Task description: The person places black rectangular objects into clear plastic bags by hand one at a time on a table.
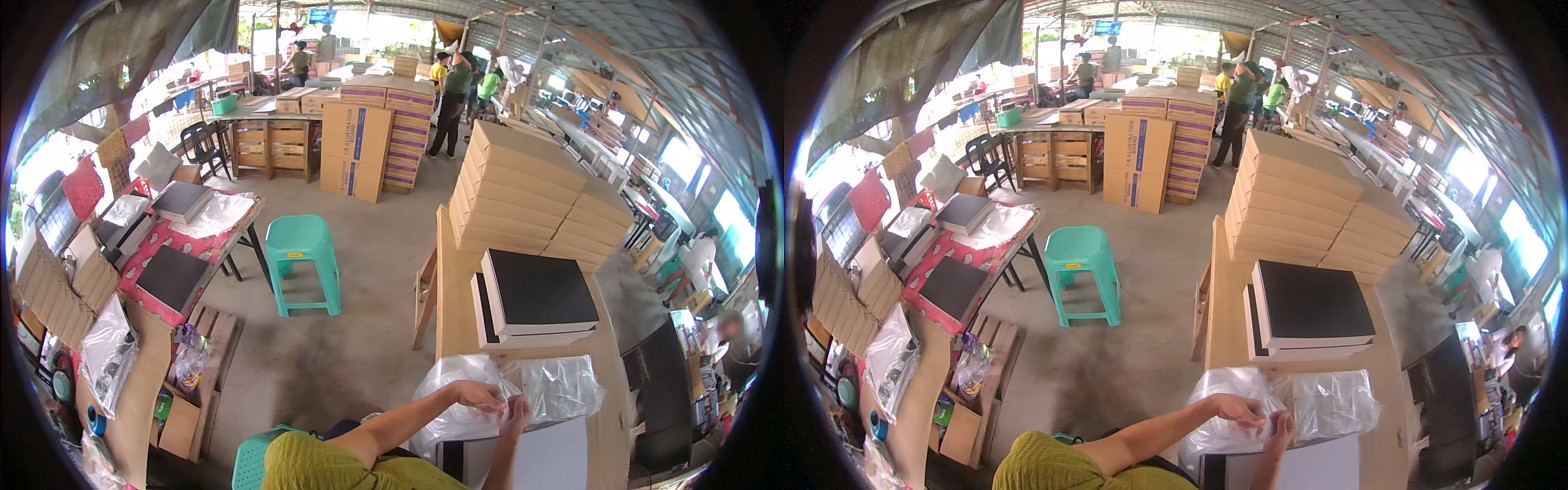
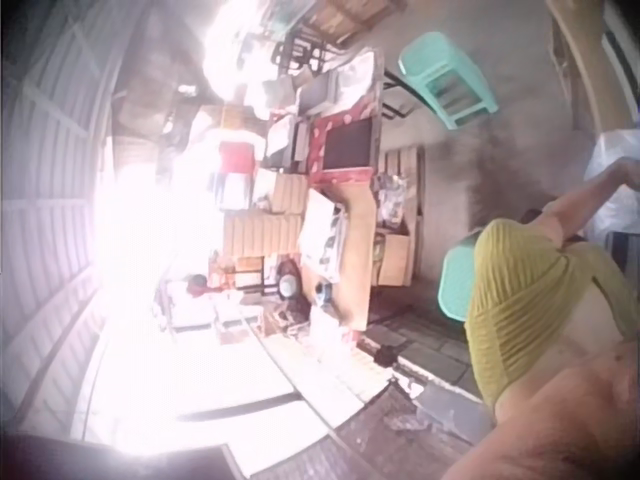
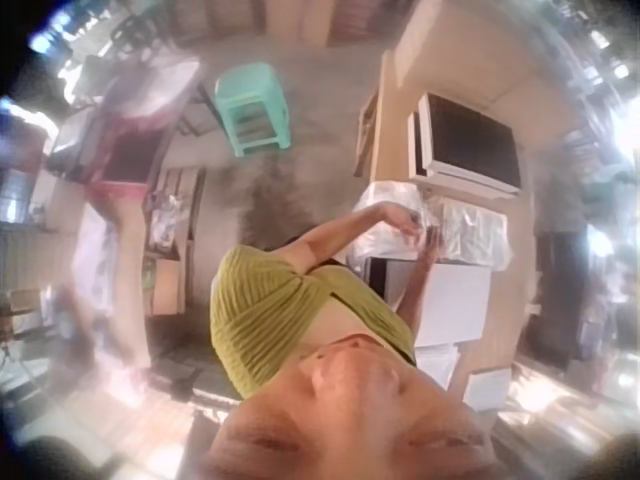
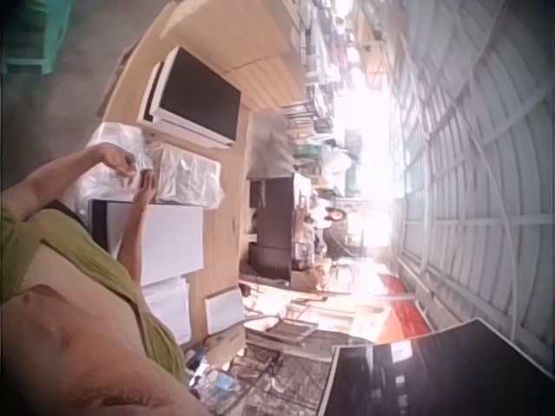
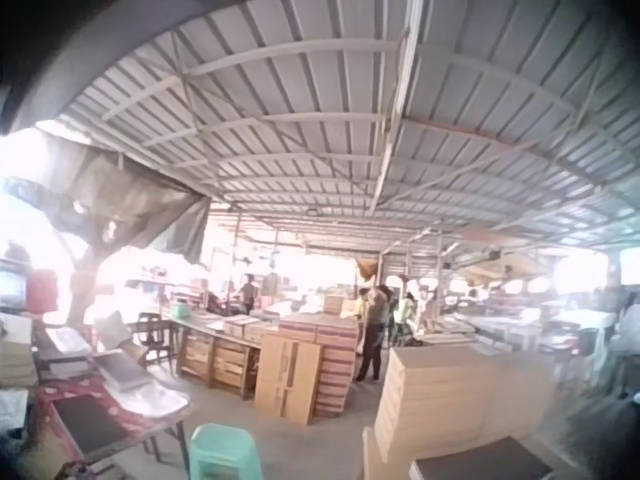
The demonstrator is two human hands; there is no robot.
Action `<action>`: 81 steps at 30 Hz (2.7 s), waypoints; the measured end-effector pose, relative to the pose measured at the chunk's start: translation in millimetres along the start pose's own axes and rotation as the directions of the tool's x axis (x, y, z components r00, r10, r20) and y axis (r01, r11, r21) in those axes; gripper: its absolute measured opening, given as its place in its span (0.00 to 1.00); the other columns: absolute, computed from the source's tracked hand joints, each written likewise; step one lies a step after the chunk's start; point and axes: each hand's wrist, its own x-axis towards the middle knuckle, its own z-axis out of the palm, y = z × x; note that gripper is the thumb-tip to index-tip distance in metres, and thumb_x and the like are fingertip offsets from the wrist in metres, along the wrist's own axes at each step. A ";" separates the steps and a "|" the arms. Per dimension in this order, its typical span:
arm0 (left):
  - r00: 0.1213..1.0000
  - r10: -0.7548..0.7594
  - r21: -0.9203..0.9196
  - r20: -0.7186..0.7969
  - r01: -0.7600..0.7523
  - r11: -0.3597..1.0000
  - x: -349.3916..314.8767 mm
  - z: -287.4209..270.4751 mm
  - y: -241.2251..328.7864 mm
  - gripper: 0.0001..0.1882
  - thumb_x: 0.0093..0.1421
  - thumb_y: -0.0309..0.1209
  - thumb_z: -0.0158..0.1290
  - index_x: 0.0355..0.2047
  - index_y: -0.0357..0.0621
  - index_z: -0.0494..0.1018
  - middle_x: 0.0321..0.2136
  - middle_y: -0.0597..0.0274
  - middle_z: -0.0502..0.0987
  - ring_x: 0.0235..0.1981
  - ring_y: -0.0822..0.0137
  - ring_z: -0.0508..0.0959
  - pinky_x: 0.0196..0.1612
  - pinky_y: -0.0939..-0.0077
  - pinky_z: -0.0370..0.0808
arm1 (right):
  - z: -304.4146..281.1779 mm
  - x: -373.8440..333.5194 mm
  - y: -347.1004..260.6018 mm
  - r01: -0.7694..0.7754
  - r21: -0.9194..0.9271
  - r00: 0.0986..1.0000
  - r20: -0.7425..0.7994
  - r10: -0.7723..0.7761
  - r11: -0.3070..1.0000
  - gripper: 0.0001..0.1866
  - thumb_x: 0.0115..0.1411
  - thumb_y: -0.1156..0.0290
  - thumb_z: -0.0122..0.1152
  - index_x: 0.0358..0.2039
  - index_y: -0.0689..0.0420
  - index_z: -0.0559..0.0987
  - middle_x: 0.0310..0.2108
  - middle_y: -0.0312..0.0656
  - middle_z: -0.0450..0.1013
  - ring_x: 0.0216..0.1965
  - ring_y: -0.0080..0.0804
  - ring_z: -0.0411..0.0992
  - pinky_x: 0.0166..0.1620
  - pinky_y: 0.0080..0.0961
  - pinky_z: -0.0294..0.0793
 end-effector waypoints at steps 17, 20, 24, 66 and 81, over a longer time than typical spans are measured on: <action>0.990 0.029 -0.108 -0.140 -0.044 0.993 -17.6 -23.8 -16.7 0.23 0.58 0.51 0.52 0.23 0.40 0.76 0.10 0.76 0.61 0.10 0.83 0.57 0.17 0.86 0.60 | 2.2 -15.1 -13.3 -0.224 0.013 0.815 0.551 0.180 0.975 0.11 0.54 0.67 0.60 0.20 0.60 0.76 0.19 0.45 0.74 0.22 0.39 0.73 0.28 0.34 0.73; 0.987 0.025 -0.060 -0.157 -0.035 0.998 -15.4 -24.5 -17.6 0.23 0.58 0.51 0.52 0.24 0.40 0.76 0.10 0.76 0.61 0.10 0.83 0.57 0.17 0.86 0.60 | -1.5 -14.0 -10.9 -0.216 -0.004 0.823 0.537 0.184 0.976 0.11 0.54 0.66 0.60 0.20 0.60 0.76 0.18 0.45 0.73 0.21 0.38 0.73 0.27 0.34 0.72; 0.985 0.028 -0.059 -0.173 -0.039 0.997 -16.2 -26.2 -22.0 0.23 0.58 0.50 0.52 0.23 0.40 0.76 0.11 0.75 0.62 0.10 0.83 0.58 0.17 0.86 0.60 | 8.6 -16.2 -20.2 -0.208 -0.066 0.806 0.554 0.209 0.976 0.11 0.55 0.67 0.59 0.20 0.61 0.76 0.18 0.45 0.74 0.21 0.36 0.73 0.28 0.32 0.71; 0.980 -0.128 -0.240 -0.152 0.089 0.967 -10.1 -41.4 -34.0 0.19 0.56 0.44 0.56 0.27 0.37 0.77 0.18 0.68 0.75 0.15 0.80 0.68 0.19 0.86 0.61 | 13.5 -19.4 -45.7 -0.181 -0.081 0.695 0.695 0.186 0.980 0.16 0.59 0.62 0.56 0.28 0.65 0.79 0.22 0.44 0.76 0.23 0.26 0.72 0.26 0.21 0.70; 0.973 -0.206 0.160 0.103 0.188 0.969 -16.8 -14.1 -4.3 0.24 0.56 0.48 0.55 0.39 0.37 0.74 0.23 0.69 0.75 0.18 0.77 0.70 0.21 0.84 0.66 | 7.6 -10.4 -22.6 -0.155 0.027 0.712 0.696 0.092 0.988 0.12 0.54 0.68 0.59 0.29 0.68 0.80 0.27 0.47 0.77 0.31 0.35 0.75 0.40 0.29 0.71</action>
